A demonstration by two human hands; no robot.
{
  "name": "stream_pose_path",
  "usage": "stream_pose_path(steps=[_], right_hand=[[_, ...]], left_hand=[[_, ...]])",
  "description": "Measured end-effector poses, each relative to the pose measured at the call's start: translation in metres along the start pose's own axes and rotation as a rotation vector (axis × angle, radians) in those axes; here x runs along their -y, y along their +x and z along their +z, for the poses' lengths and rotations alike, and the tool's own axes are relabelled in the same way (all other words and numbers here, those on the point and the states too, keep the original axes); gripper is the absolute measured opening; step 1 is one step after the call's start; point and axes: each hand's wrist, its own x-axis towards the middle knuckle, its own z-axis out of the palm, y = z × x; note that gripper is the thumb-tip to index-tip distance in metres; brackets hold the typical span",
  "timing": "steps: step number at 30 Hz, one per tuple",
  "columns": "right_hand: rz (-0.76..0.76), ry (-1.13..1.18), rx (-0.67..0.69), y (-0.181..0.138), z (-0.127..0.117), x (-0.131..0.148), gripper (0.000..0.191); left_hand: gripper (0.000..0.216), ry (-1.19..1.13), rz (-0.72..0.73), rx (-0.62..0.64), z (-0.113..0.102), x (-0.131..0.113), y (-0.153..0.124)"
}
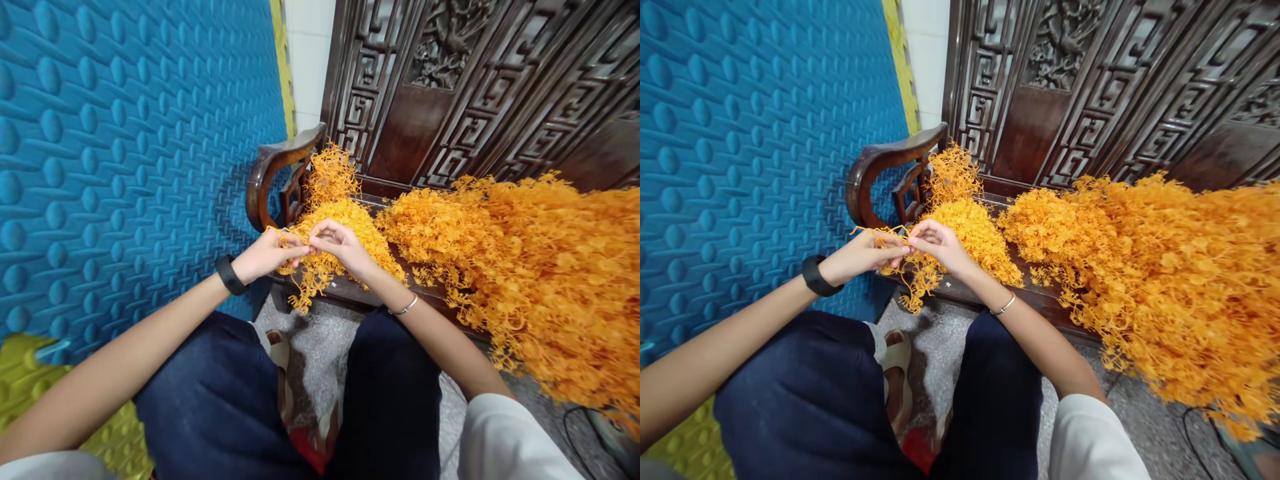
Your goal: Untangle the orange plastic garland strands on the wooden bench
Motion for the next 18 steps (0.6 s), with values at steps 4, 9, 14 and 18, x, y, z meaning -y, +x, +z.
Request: stream_pose_path(steps=[4,9,14,18], right_hand=[[0.06,0.056,-0.025,0.004,-0.003,-0.003,0.024],[0.051,0.137,-0.2,0.011,0.001,-0.009,0.017],[0.028,0.163,-0.367,0.022,-0.001,-0.007,0.01],[-0.059,0.102,-0.775,0.038,-0.067,-0.001,0.01]], left_hand=[[0.023,-0.059,-0.033,0.005,0.003,0.001,0.002],[0.02,-0.203,-0.115,-0.079,0.01,-0.006,0.006],[0.021,-0.29,-0.17,-0.105,0.014,-0.013,0.008],[0.024,-0.314,-0.219,-0.052,0.013,-0.013,-0.004]])
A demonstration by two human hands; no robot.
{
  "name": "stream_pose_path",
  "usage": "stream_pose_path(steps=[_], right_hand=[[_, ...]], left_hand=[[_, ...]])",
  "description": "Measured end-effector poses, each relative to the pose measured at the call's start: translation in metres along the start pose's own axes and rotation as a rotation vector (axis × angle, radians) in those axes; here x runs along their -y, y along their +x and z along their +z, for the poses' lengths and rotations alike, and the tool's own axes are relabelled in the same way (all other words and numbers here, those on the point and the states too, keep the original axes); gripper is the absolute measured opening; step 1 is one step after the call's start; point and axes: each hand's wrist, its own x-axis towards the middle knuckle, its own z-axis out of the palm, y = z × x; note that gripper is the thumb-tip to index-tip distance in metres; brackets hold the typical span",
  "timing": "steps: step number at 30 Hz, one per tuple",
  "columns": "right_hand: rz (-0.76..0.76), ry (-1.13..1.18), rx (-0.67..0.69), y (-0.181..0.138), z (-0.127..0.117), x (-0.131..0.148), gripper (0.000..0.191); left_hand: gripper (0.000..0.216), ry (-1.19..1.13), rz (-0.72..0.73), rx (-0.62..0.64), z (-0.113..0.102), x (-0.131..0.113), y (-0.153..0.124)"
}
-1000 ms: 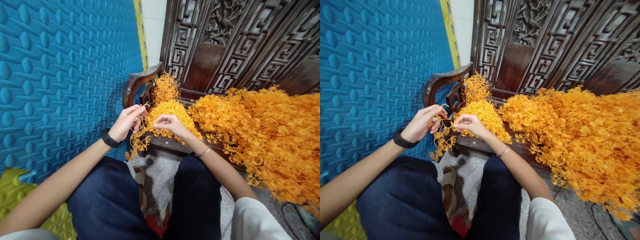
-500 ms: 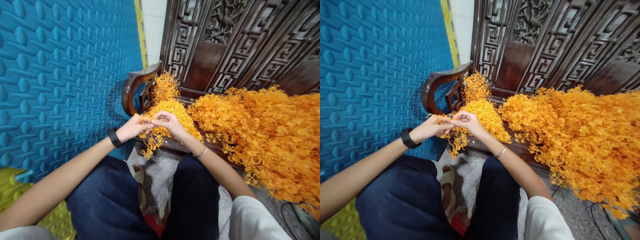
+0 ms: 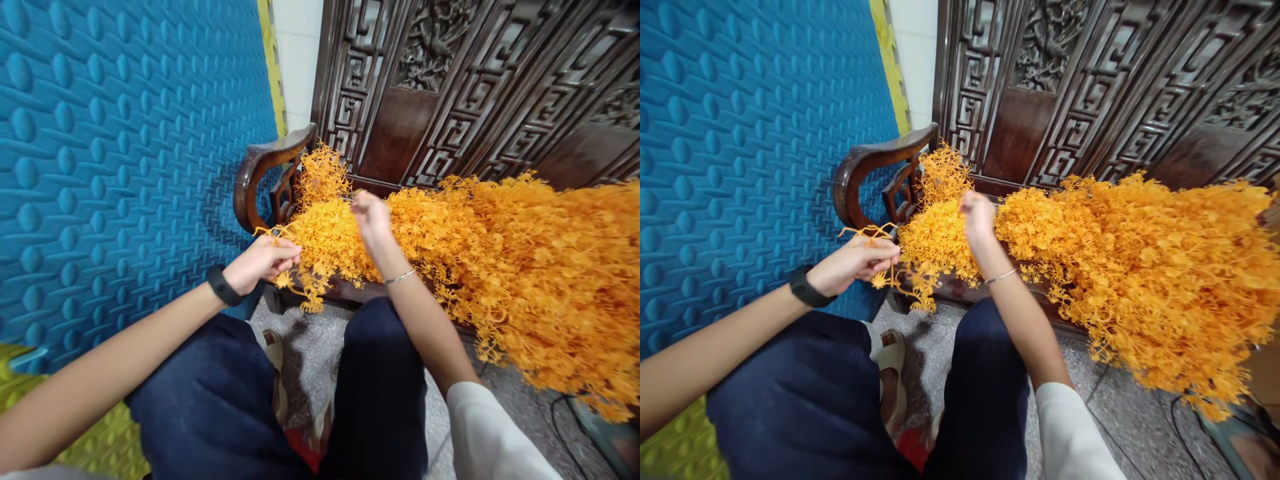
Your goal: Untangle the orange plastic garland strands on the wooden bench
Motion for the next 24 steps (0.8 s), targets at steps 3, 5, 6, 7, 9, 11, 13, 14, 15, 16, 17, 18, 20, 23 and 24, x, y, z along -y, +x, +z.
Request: stream_pose_path(steps=[3,5,6,7,9,11,13,14,15,16,17,18,20,23,24], right_hand=[[-0.136,-0.106,-0.212,0.041,-0.032,-0.007,0.006],[-0.168,-0.277,-0.133,0.055,-0.041,-0.022,0.009],[-0.172,-0.368,-0.076,0.058,-0.042,-0.031,0.01],[-0.176,-0.448,-0.03,0.059,-0.042,-0.04,0.011],[-0.184,-0.562,0.01,0.059,-0.037,-0.056,0.012],[-0.192,-0.625,0.037,0.059,-0.034,-0.065,0.014],[-0.213,-0.681,0.072,0.059,-0.035,-0.07,0.017],[-0.235,-0.72,0.092,0.06,-0.036,-0.071,0.019],[-0.265,-0.766,0.109,0.06,-0.038,-0.072,0.02],[-0.3,-0.819,0.121,0.06,-0.041,-0.072,0.021],[-0.339,-0.875,0.128,0.06,-0.044,-0.073,0.021],[-0.373,-0.932,0.133,0.059,-0.046,-0.074,0.02],[-0.421,-1.021,0.141,0.058,-0.051,-0.074,0.02],[-0.466,-1.038,0.171,0.053,-0.056,-0.071,0.02],[-0.484,-1.013,0.186,0.05,-0.057,-0.068,0.02]], left_hand=[[0.022,-0.017,0.039,-0.043,-0.005,0.003,-0.006],[0.021,-0.017,0.066,-0.072,-0.008,0.005,-0.007],[0.021,-0.016,0.073,-0.081,-0.009,0.005,-0.007],[0.02,-0.02,0.085,-0.097,-0.009,0.005,-0.006],[0.02,-0.031,0.122,-0.147,-0.009,0.004,-0.006],[0.021,-0.027,0.158,-0.204,-0.008,0.003,-0.006],[0.024,-0.001,0.192,-0.229,-0.009,0.003,-0.005],[0.025,0.018,0.21,-0.227,-0.009,0.004,-0.004],[0.026,0.037,0.229,-0.219,-0.01,0.006,-0.002],[0.026,0.057,0.248,-0.209,-0.011,0.008,0.0],[0.027,0.076,0.268,-0.202,-0.011,0.01,0.002],[0.027,0.097,0.294,-0.2,-0.012,0.011,0.004],[0.029,0.154,0.375,-0.21,-0.011,0.013,0.007],[0.03,0.291,0.538,-0.267,-0.005,0.01,0.009],[0.029,0.342,0.583,-0.291,-0.001,0.009,0.01]])
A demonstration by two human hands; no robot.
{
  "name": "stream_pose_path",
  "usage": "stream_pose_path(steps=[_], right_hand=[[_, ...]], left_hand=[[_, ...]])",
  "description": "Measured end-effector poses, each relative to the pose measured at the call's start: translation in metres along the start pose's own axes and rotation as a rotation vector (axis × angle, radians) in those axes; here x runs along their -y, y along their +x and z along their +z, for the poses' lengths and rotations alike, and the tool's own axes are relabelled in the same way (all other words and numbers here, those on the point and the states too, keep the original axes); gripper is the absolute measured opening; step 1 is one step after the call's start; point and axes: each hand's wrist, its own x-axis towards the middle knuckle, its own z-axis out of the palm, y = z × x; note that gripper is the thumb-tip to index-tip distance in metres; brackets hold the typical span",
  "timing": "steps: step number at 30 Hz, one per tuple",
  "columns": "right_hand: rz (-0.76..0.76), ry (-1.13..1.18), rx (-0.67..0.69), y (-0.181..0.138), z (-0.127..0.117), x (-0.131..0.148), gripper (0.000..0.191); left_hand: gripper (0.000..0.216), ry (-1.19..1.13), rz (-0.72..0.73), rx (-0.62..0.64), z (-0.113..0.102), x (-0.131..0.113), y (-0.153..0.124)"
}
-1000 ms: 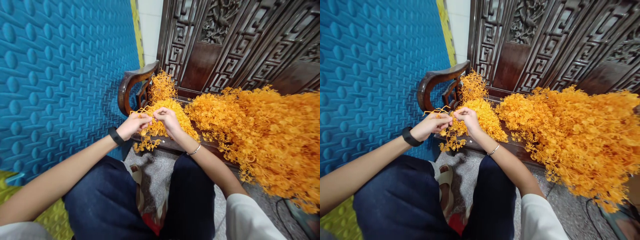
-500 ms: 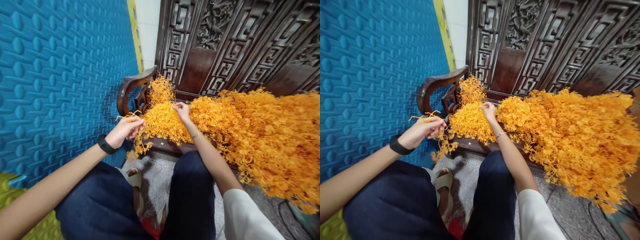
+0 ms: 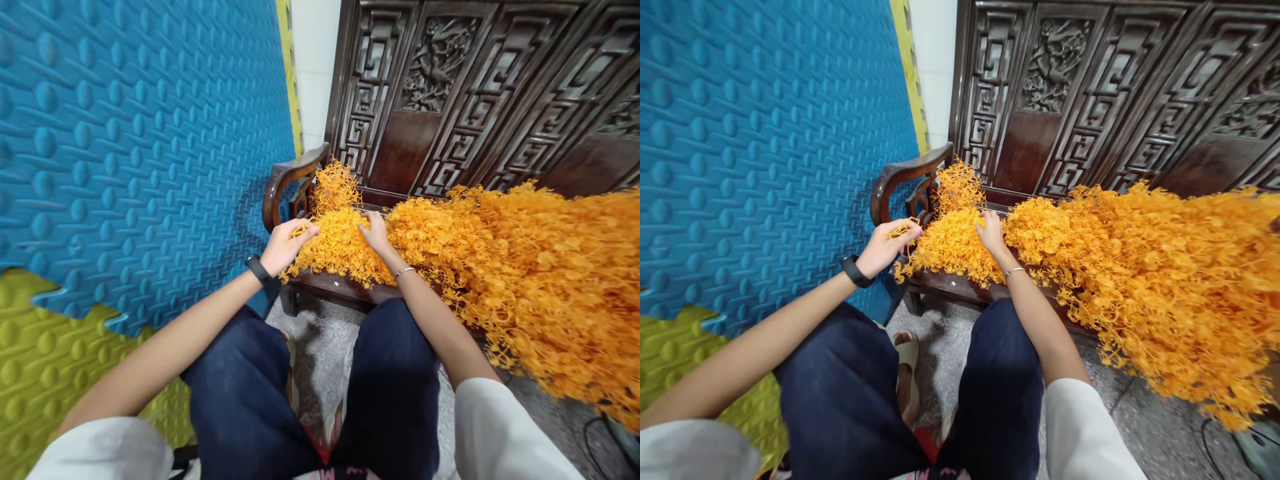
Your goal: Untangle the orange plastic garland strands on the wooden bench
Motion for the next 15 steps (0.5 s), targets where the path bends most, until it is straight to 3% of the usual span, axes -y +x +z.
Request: stream_pose_path(steps=[8,12,15], right_hand=[[-0.075,0.277,0.124,-0.017,-0.039,0.039,0.014],[-0.06,0.417,0.19,-0.029,-0.061,0.066,0.015],[-0.037,0.539,0.31,-0.043,-0.081,0.086,0.019]], left_hand=[[0.033,0.137,0.277,0.049,0.022,-0.02,0.004],[0.029,0.179,0.431,-0.055,0.023,-0.024,0.003],[0.027,0.146,0.423,-0.121,0.021,-0.026,0.001]])
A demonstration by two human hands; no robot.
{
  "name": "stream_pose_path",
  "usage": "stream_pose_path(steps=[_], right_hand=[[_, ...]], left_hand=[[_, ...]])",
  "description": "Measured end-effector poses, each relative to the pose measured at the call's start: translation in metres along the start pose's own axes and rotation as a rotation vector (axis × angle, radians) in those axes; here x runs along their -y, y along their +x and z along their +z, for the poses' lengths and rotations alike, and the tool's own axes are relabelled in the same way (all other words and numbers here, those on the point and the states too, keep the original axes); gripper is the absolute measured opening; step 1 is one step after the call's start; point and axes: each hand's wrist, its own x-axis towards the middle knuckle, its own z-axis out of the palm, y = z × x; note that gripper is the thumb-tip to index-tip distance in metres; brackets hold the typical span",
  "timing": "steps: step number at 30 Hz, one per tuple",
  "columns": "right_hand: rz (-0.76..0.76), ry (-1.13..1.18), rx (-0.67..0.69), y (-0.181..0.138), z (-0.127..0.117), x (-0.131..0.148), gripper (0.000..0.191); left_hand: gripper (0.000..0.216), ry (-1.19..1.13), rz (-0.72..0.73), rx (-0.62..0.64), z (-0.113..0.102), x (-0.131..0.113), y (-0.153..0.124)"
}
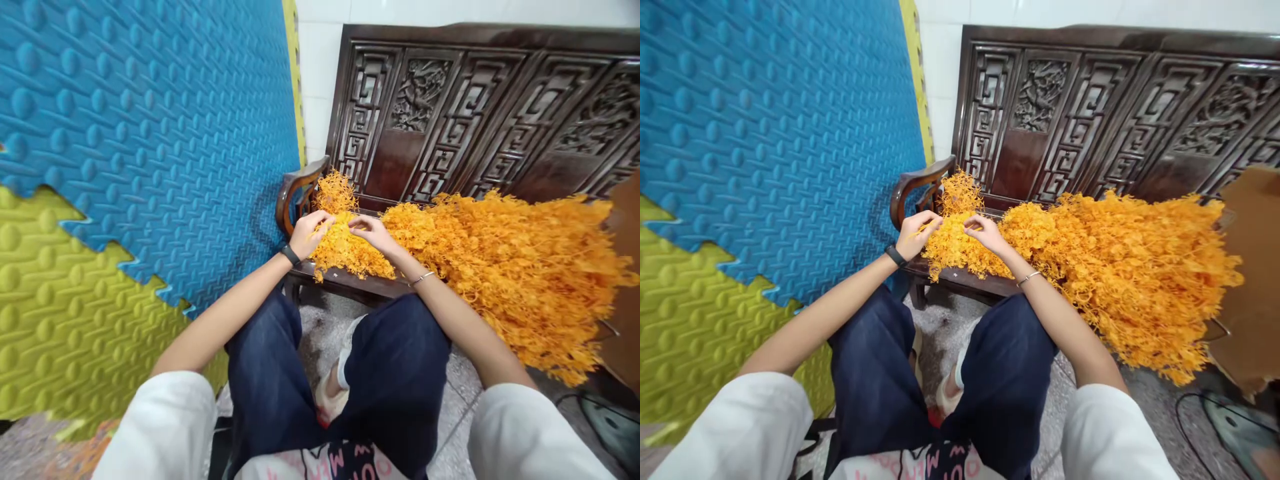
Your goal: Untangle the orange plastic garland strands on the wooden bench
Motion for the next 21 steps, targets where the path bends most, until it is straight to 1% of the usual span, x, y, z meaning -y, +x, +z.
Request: stream_pose_path(steps=[2,4,5,7,9,12,14,16,17,19,21], right_hand=[[0.027,0.096,0.133,-0.011,-0.002,0.016,0.025],[0.049,0.158,0.258,-0.019,-0.003,0.029,0.036],[0.055,0.164,0.294,-0.021,-0.002,0.034,0.044],[0.06,0.143,0.317,-0.023,0.0,0.039,0.06],[0.066,0.133,0.313,-0.021,0.003,0.04,0.072],[0.046,0.154,0.295,-0.016,0.01,0.036,0.078],[0.016,0.154,0.244,-0.01,0.016,0.031,0.076],[-0.002,0.13,0.183,-0.002,0.021,0.025,0.069],[-0.004,0.109,0.157,0.001,0.023,0.023,0.062],[-0.007,0.07,0.128,0.008,0.025,0.019,0.041],[-0.016,0.04,0.118,0.013,0.024,0.017,0.02]], left_hand=[[0.027,-0.071,-0.075,-0.009,0.0,0.0,0.0],[0.025,-0.225,-0.211,-0.031,0.0,0.0,0.0],[0.025,-0.315,-0.282,-0.048,0.001,0.0,0.001],[0.025,-0.462,-0.393,-0.083,0.002,-0.001,0.004],[0.027,-0.536,-0.441,-0.099,0.002,-0.003,0.008],[0.031,-0.6,-0.479,-0.099,0.002,-0.007,0.013],[0.033,-0.642,-0.506,-0.084,0.002,-0.01,0.015],[0.035,-0.684,-0.536,-0.062,0.004,-0.013,0.017],[0.036,-0.704,-0.554,-0.058,0.005,-0.014,0.018],[0.036,-0.704,-0.588,-0.074,0.009,-0.015,0.021],[0.034,-0.626,-0.6,-0.112,0.016,-0.012,0.024]])
